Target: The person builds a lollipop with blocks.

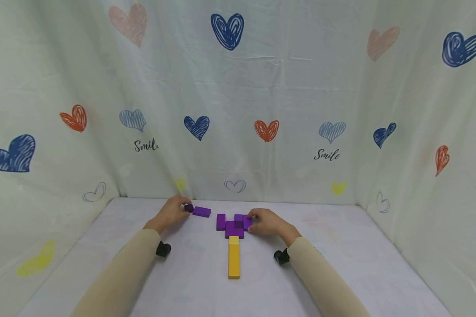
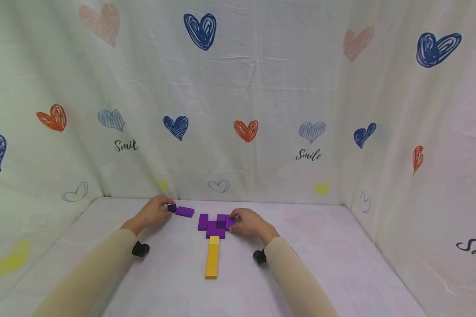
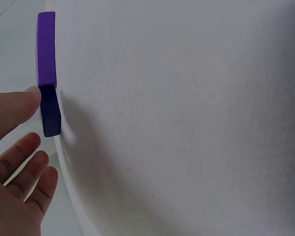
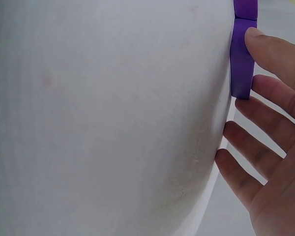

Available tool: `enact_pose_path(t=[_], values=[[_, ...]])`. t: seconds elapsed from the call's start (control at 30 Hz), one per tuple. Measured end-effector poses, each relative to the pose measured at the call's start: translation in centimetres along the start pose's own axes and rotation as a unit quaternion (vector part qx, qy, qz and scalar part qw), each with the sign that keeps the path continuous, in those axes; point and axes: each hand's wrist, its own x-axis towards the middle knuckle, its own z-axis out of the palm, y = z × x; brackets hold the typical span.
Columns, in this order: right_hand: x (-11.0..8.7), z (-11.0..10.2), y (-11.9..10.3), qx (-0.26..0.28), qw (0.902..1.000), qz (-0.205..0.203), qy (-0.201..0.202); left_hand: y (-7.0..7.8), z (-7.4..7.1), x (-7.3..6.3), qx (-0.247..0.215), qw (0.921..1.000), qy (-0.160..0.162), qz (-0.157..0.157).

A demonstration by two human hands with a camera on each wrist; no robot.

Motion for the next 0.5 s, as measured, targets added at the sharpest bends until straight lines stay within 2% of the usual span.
enact_pose_path(t=[0.17, 0.4, 0.5], values=[[0.05, -0.08, 0.10, 0.002, 1.0000, 0.004, 0.000, -0.24, 0.19, 0.36, -0.003, 0.9990, -0.024, -0.037], [0.22, -0.03, 0.35, 0.000, 1.0000, 0.001, -0.002, -0.35, 0.39, 0.68, 0.004, 0.9986, -0.033, -0.041], [0.17, -0.12, 0.23, -0.001, 1.0000, 0.000, -0.004, -0.39, 0.48, 0.83, -0.003, 0.9980, -0.035, -0.053]])
